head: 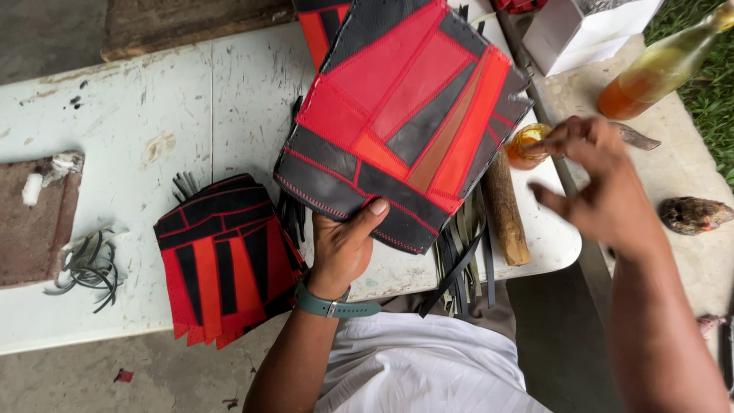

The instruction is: The person holds patchwork leather bags one at a time and applies adhesive from a small open jar along the bag edges using a finger, rotating each bag to reach different sides. Finished bags are placed into a cardboard box on the table alongside other completed bags.

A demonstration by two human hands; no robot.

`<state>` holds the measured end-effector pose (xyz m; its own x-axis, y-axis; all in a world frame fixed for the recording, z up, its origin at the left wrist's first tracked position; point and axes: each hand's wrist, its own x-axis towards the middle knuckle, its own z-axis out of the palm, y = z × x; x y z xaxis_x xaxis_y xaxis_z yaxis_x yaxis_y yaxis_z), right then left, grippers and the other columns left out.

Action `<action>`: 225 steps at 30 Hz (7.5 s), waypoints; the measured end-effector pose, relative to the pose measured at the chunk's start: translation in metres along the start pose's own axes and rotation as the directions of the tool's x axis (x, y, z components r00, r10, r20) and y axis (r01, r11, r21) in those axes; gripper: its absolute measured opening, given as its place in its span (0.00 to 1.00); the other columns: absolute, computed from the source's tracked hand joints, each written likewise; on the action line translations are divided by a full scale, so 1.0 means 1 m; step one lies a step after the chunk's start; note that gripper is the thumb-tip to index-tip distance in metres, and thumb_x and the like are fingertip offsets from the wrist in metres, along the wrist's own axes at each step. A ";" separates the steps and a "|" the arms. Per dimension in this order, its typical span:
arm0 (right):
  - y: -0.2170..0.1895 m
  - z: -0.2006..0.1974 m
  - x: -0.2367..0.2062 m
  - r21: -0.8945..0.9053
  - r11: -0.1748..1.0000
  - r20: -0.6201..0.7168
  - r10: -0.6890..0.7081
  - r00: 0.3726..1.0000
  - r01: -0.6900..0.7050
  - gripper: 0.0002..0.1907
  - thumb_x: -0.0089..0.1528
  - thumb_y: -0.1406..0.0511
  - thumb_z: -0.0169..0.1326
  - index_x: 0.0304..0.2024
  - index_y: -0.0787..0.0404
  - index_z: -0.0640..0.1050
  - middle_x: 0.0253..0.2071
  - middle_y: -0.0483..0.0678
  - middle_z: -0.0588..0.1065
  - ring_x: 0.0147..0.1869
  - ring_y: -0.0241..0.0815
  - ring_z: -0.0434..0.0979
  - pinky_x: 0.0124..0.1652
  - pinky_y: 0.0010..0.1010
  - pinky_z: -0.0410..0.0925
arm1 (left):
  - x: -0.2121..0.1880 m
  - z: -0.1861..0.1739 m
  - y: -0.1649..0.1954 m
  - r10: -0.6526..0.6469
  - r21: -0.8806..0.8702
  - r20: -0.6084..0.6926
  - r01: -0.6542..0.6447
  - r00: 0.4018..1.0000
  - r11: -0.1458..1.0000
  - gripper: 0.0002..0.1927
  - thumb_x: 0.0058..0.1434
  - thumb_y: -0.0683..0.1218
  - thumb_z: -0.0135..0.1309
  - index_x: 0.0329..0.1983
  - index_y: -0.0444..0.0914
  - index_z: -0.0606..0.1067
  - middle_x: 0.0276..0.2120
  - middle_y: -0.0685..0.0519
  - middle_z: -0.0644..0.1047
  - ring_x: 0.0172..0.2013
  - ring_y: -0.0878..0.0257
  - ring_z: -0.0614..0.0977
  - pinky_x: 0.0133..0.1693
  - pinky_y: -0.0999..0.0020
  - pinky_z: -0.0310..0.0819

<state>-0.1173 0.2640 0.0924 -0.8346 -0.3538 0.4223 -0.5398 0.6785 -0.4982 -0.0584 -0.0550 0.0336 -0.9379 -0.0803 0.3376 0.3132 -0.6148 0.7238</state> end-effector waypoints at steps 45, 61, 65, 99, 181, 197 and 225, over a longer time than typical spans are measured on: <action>-0.108 0.035 -0.062 -0.203 0.959 0.123 -0.174 0.977 0.197 0.39 0.46 0.72 0.61 0.61 0.41 0.75 0.59 0.47 0.69 0.62 0.53 0.65 0.56 0.48 0.56 | -0.006 0.006 -0.003 0.045 -0.026 0.032 -0.044 0.998 0.999 0.14 0.69 0.33 0.58 0.57 0.35 0.77 0.52 0.52 0.80 0.52 0.65 0.80 0.59 0.66 0.74; -0.149 0.033 -0.066 -0.415 0.841 -0.017 -0.389 0.921 0.348 0.35 0.52 0.64 0.63 0.62 0.34 0.76 0.54 0.46 0.71 0.56 0.51 0.69 0.47 0.49 0.55 | -0.007 0.027 0.017 -0.266 -0.436 -0.105 0.196 0.958 0.878 0.22 0.69 0.36 0.52 0.66 0.34 0.69 0.55 0.46 0.78 0.54 0.53 0.80 0.57 0.53 0.75; -0.143 0.015 -0.053 -0.489 0.854 -0.121 -0.266 0.956 0.176 0.34 0.50 0.66 0.63 0.59 0.37 0.77 0.52 0.48 0.74 0.54 0.52 0.71 0.47 0.50 0.57 | -0.009 0.034 0.026 -0.204 -0.353 -0.174 0.133 0.963 0.926 0.25 0.63 0.33 0.53 0.64 0.36 0.69 0.54 0.51 0.78 0.53 0.59 0.81 0.58 0.57 0.75; -0.239 -0.024 0.055 -0.169 0.949 0.036 -0.264 0.964 0.266 0.61 0.49 0.66 0.68 0.77 0.51 0.45 0.42 0.55 0.80 0.42 0.62 0.80 0.39 0.48 0.72 | 0.005 0.098 0.085 0.175 0.516 0.203 -0.257 0.963 0.817 0.43 0.56 0.38 0.66 0.71 0.31 0.56 0.58 0.43 0.71 0.49 0.58 0.79 0.46 0.68 0.80; -0.096 0.098 0.358 -0.043 0.991 0.296 -0.107 0.949 0.125 0.63 0.56 0.76 0.60 0.79 0.46 0.33 0.48 0.65 0.79 0.57 0.59 0.80 0.53 0.42 0.72 | -0.072 -0.109 -0.014 -0.560 0.435 -0.290 0.628 0.776 0.645 0.26 0.62 0.54 0.65 0.58 0.36 0.75 0.35 0.48 0.84 0.41 0.65 0.87 0.43 0.69 0.84; -0.102 0.104 0.372 0.012 0.979 0.343 -0.197 0.919 0.206 0.63 0.54 0.79 0.58 0.78 0.49 0.33 0.61 0.65 0.73 0.59 0.56 0.79 0.56 0.41 0.71 | -0.063 -0.106 -0.006 -0.654 0.429 -0.310 0.716 0.689 0.551 0.28 0.62 0.57 0.64 0.60 0.37 0.73 0.38 0.48 0.84 0.44 0.64 0.88 0.47 0.67 0.86; -0.093 0.095 0.373 -0.016 0.950 0.210 -0.301 0.930 0.311 0.51 0.56 0.77 0.60 0.79 0.56 0.54 0.53 0.58 0.79 0.58 0.52 0.81 0.56 0.38 0.73 | -0.073 -0.109 -0.011 -0.638 0.425 -0.297 0.697 0.710 0.578 0.27 0.63 0.54 0.63 0.60 0.36 0.73 0.37 0.48 0.83 0.34 0.65 0.86 0.37 0.71 0.84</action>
<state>-0.3889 0.0081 0.2246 -0.6371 -0.6684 0.3839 -0.7707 0.5451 -0.3300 -0.0095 -0.1282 -0.0649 -0.9104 0.1026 -0.4008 -0.4091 -0.0781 0.9091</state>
